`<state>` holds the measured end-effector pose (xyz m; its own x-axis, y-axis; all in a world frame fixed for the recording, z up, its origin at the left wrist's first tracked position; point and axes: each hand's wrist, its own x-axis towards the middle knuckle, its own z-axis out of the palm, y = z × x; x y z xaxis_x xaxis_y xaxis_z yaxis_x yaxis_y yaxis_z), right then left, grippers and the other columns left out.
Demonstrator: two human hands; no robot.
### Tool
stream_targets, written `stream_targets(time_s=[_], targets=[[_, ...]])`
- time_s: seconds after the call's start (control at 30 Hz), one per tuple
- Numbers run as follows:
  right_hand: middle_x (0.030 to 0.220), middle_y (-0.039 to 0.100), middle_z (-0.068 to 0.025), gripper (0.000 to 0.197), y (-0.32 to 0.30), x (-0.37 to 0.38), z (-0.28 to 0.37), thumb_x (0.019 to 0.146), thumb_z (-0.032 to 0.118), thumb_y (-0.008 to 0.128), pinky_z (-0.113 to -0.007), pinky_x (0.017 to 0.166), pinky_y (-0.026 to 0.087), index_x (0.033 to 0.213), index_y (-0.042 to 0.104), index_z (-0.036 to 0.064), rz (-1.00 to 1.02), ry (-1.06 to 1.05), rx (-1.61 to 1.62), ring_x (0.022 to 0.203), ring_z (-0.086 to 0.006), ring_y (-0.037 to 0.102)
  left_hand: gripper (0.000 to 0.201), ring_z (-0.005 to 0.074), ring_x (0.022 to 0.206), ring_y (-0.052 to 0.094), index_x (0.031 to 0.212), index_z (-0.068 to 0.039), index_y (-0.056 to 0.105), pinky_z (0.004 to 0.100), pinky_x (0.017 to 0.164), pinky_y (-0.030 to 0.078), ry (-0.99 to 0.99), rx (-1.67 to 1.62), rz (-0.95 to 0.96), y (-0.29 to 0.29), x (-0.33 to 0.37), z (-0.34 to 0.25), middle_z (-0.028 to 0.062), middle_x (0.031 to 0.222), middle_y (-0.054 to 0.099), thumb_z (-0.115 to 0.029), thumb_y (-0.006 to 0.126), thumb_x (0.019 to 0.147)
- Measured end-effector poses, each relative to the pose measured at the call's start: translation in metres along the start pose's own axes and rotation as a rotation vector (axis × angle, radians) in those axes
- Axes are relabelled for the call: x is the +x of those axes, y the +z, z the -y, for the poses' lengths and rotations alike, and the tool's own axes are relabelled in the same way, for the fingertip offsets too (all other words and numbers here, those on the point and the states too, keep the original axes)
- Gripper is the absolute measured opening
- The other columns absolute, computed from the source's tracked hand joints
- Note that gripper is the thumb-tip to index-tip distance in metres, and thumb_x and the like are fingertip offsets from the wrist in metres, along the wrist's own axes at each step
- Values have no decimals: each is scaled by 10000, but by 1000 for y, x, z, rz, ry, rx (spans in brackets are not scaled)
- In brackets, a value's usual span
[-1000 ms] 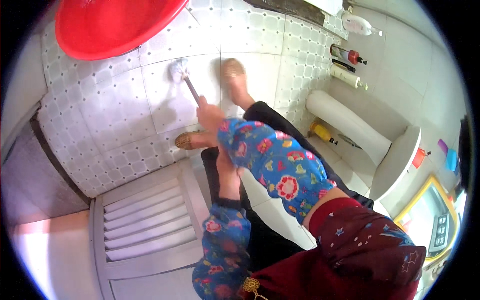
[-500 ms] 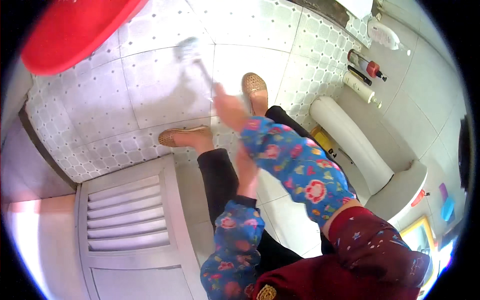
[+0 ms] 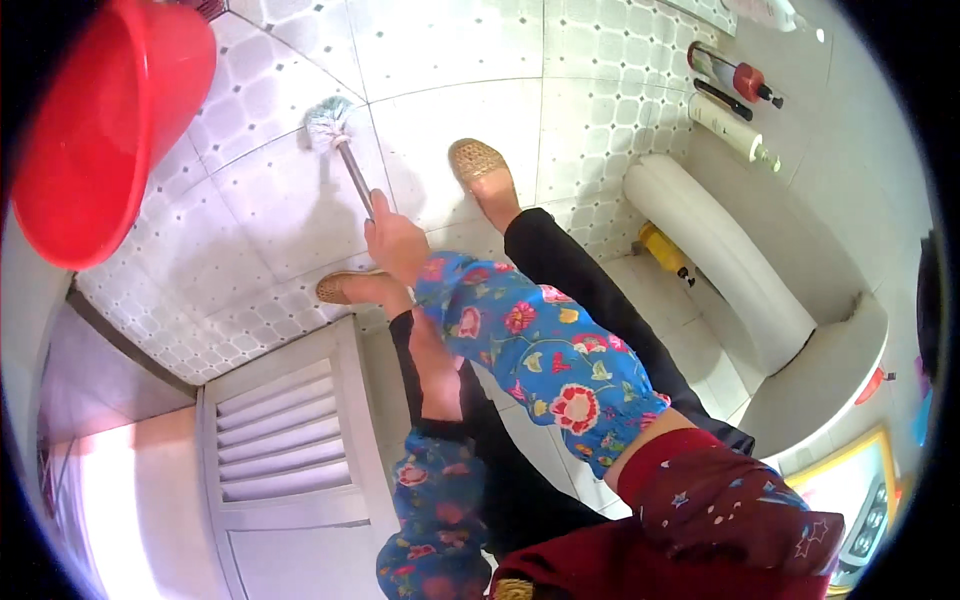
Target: The person scrubs the tiled bathroom floor using a brush and water from a red bucket.
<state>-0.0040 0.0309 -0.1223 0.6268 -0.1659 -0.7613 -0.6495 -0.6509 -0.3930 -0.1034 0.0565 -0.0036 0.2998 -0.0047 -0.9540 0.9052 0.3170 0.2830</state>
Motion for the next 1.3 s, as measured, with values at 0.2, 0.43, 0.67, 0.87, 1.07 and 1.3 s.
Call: stream_targets(time_s=[0.2, 0.43, 0.67, 0.87, 1.07, 1.3], targets=[[669, 566, -207, 252, -77, 15, -107, 837, 154, 410, -503, 616, 445, 1084, 433, 113, -261, -193, -11, 619, -399, 560, 233, 271, 743, 580, 1044, -37, 493, 377, 614, 452, 107, 537, 195, 76, -3, 28, 124, 810, 580, -182, 449, 867], [614, 562, -155, 167, -129, 13, -144, 798, 162, 490, -429, 479, 454, 843, 456, 6, -470, 182, 118, 560, -339, 567, 197, 370, 631, 534, 925, -10, 485, 442, 536, 411, 308, 1051, 360, 93, 39, 24, 157, 669, 544, -147, 349, 885], [724, 588, -184, 341, -18, -3, -15, 819, 168, 455, -422, 586, 465, 1116, 406, 9, 134, 67, 92, 667, -311, 586, 180, 243, 711, 572, 945, -33, 519, 326, 603, 465, -32, 63, -67, 9, -5, -2, 86, 786, 574, -159, 542, 818], [662, 592, -134, 339, -72, 28, -120, 825, 172, 450, -443, 547, 460, 1134, 411, 38, -248, -193, -136, 597, -322, 575, 364, 163, 674, 544, 1029, -65, 505, 283, 579, 453, 175, 369, 333, 76, 16, 30, 17, 806, 552, -392, 394, 916], [646, 564, -168, 230, -155, 39, -169, 806, 128, 444, -420, 579, 473, 992, 467, -6, -383, 369, 195, 606, -306, 577, 193, 398, 702, 544, 976, -5, 483, 463, 573, 397, 182, 962, 470, 136, 56, 20, 230, 712, 556, -97, 362, 858], [736, 572, -245, 252, -117, 29, -92, 809, 153, 468, -512, 612, 440, 1025, 430, 28, -217, -57, 157, 683, -411, 564, 419, 184, 430, 446, 689, -66, 450, 309, 385, 324, -413, 170, 48, 81, 20, 15, 52, 537, 443, -405, 344, 912]])
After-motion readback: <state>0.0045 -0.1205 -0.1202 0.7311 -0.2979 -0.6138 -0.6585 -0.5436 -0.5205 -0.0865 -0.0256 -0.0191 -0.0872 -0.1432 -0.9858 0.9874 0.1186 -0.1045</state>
